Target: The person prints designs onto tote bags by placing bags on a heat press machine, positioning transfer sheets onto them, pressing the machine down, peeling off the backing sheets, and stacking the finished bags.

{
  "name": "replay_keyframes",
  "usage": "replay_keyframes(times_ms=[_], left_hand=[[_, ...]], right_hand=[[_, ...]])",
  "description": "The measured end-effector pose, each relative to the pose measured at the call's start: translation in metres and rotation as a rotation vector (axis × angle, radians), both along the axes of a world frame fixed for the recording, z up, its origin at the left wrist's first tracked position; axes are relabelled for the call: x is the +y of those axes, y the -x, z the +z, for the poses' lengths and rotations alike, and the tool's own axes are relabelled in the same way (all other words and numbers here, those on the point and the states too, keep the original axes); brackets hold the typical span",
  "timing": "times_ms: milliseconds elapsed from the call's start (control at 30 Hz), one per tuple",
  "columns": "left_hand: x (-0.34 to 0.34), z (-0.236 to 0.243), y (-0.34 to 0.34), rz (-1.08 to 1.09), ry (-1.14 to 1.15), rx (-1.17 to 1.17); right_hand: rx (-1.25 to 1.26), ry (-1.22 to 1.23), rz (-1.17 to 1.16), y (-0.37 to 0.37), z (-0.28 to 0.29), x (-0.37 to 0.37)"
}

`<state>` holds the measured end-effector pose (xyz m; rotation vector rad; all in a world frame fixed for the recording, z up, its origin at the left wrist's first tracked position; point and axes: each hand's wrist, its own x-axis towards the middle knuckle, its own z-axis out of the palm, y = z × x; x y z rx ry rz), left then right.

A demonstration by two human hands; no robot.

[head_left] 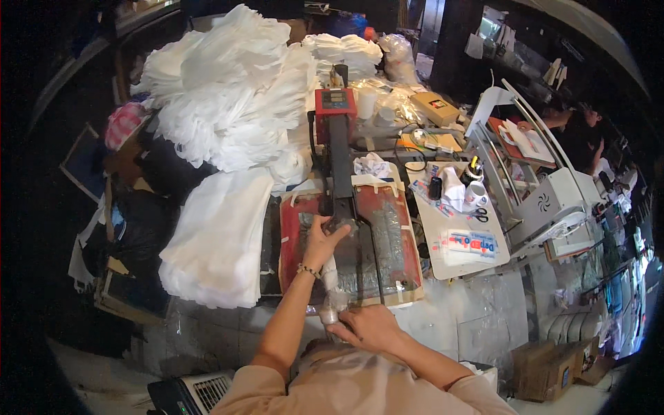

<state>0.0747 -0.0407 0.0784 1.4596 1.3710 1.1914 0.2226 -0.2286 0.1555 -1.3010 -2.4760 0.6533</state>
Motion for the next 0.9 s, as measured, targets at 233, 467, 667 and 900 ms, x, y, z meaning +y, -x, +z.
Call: replay_keyframes(times_ms=[233,467,667,900], left_hand=[[0.002,-0.004,0.001,-0.027,0.015,-0.067],[0.006,-0.010,0.001,-0.017,0.062,-0.007],[0.007,-0.012,0.002,-0.003,0.017,-0.051],[0.016,0.018,0.000,-0.043,0.145,0.045]], right_hand=[[-0.020,0.025,-0.008,0.001,0.001,-0.001],[-0.012,-0.023,-0.016,0.001,-0.004,-0.003],[-0.070,-0.024,-0.056,0.005,0.002,-0.005],[-0.107,0.067,-0.102,0.006,0.030,-0.004]])
